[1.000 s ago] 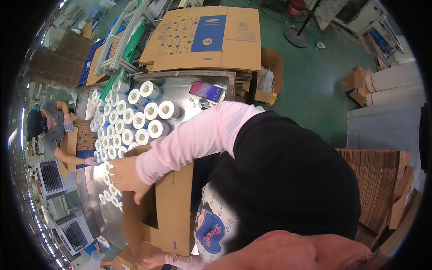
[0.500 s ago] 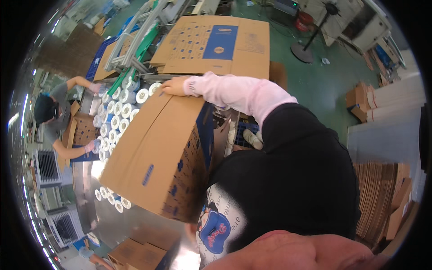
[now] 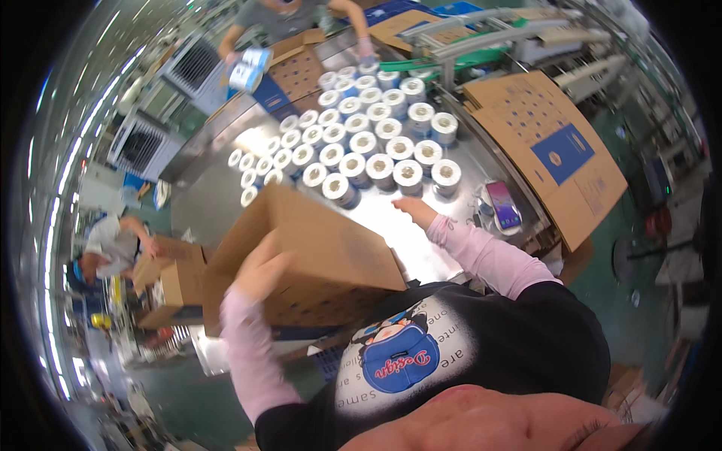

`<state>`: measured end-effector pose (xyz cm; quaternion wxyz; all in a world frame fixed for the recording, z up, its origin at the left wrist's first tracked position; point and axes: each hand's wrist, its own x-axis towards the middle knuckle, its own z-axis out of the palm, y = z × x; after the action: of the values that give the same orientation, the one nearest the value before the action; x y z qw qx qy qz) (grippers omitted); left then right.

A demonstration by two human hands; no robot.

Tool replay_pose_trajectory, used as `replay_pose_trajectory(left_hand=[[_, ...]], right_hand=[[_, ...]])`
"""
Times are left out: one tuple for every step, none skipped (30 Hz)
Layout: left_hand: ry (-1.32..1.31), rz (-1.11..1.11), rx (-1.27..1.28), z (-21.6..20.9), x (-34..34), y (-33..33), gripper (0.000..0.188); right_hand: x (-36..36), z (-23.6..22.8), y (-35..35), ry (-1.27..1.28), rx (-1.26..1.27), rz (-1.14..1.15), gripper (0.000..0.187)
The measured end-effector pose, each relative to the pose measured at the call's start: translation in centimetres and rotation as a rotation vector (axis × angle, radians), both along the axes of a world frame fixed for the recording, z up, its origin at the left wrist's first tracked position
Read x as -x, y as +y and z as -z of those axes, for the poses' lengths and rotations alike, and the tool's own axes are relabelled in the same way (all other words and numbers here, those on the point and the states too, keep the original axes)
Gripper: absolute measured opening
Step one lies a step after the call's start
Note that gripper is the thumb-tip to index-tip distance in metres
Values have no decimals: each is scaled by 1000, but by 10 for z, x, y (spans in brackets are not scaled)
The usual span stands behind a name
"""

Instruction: The person packs rolls into boxes by hand at a metal table, folds the box flaps, and sets the boxes aside.

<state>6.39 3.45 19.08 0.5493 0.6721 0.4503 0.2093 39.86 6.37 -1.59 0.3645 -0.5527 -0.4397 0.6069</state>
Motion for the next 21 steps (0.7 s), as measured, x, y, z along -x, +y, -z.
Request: replay_pose_trajectory(left_hand=[[97, 15, -36, 31, -22, 0, 50], [391, 3, -146, 58, -46, 3, 54], [475, 63, -108, 71, -83, 6, 56], [553, 105, -157, 66, -125, 5, 53], [465, 123, -191, 75, -147, 4, 49], [507, 189, -208, 62, -167, -1, 52], [451, 258, -203, 50, -171, -7, 53], [482, 306, -316, 46, -164, -6, 53], [520, 348, -423, 47, -148, -3, 53], [621, 239, -609, 51, -123, 6, 53], [720, 132, -791, 52, -93, 16, 53], [898, -73, -825, 34, -69, 23, 55], [1053, -335, -822, 27, -38, 29, 58], [1295, -534, -878, 32, -2, 39, 61], [1239, -680, -802, 45, 48, 47, 57], [1073, -806, -519, 83, 125, 49, 58], [1205, -795, -124, 105, 198, 53, 51], [1282, -774, -101, 125, 212, 56, 49], [1169, -836, -146, 149, 244, 44, 53], [1144, -892, -105, 171, 281, 25, 59], [1039, -914, -59, 193, 311, 3, 64]], right_hand=[[15, -17, 10, -15, -145, -15, 44], [28, -43, 15, 43, -206, -18, 45], [35, -68, 19, 68, -273, -68, 49], [37, -69, 31, 23, -386, -64, 53], [42, -70, 44, -14, -507, -74, 59], [44, -71, 54, -274, -603, -137, 63], [43, -72, 62, -531, -706, -195, 67], [40, -63, 69, -600, -754, -149, 73], [45, -64, 61, -694, -715, -90, 77], [47, -67, 57, -767, -679, -129, 78], [47, -76, 49, -845, -636, -159, 80], [47, -96, 37, -921, -539, -192, 82], [52, -111, 25, -981, -443, -229, 83], [47, -106, 21, -1005, -452, -219, 82], [46, -107, 14, -980, -531, -195, 78], [49, -99, 11, -954, -601, -181, 76], [57, -90, 10, -926, -668, -171, 74], [52, -93, 8, -955, -533, -225, 73], [60, -107, 2, -956, -419, -300, 71], [71, -115, -1, -942, -318, -383, 70], [73, -114, 3, -909, -319, -408, 69]])
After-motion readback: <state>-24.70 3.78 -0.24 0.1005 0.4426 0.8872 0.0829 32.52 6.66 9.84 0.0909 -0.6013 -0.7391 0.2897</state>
